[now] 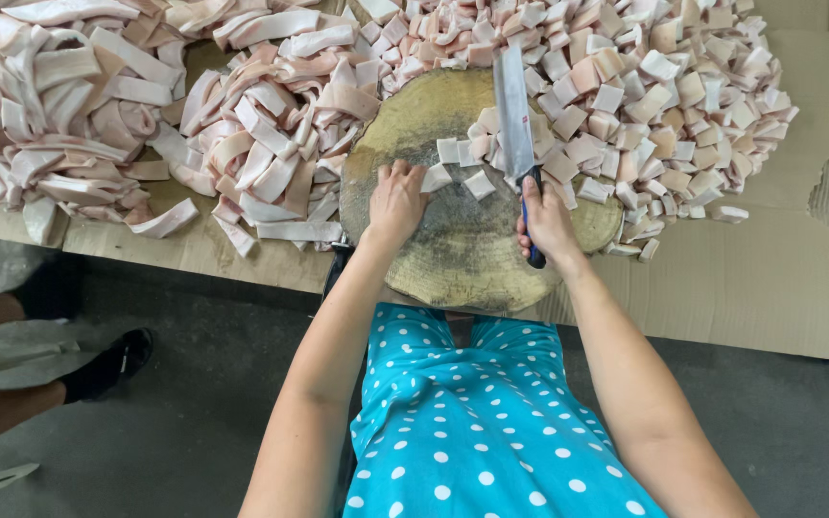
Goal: The person cuts strips of pork fat into small cubes using a knife on a round wooden cutting board. They repeatedly pick up a large strip of fat, cut it into smaller pieces, and then use the knife to sharpen it against a sharpening rod before continuing to cut the fat.
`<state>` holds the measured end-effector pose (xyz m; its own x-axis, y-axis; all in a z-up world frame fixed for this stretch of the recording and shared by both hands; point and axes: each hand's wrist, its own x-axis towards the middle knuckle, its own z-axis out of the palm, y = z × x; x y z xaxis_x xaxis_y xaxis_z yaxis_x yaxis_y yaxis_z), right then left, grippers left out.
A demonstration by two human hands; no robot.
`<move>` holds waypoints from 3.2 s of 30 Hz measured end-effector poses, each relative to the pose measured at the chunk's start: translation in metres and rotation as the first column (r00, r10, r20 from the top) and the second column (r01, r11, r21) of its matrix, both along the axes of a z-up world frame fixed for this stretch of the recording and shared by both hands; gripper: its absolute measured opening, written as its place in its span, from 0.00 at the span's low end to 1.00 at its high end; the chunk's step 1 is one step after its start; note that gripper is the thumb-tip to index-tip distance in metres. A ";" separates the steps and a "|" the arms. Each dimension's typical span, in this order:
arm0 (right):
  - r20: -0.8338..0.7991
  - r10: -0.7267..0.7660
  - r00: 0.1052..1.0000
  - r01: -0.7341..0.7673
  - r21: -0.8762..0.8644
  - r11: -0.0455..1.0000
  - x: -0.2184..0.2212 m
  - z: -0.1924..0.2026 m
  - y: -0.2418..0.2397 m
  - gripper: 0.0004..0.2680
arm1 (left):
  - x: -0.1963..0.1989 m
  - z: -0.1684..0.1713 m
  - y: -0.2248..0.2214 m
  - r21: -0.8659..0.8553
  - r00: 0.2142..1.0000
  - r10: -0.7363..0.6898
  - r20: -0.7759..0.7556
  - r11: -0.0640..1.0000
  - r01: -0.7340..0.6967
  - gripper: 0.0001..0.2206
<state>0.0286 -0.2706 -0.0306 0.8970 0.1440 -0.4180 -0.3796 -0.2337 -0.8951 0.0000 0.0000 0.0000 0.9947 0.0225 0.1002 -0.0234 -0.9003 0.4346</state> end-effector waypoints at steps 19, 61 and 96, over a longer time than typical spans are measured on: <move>0.171 0.475 0.863 -0.262 -0.654 0.710 -0.108 0.064 0.033 0.15 | 0.017 -0.005 -0.001 0.085 0.997 0.043 -0.060 0.996 -0.038 0.16; 0.082 0.447 0.891 -0.311 -0.608 0.731 -0.066 0.081 0.054 0.16 | -0.003 -0.005 0.017 -0.212 0.999 0.044 -0.003 0.976 -0.043 0.22; 0.311 0.467 0.828 -0.249 -0.542 0.803 -0.011 0.013 0.102 0.16 | 0.015 -0.015 0.010 -0.141 0.993 -0.082 0.086 0.985 0.094 0.17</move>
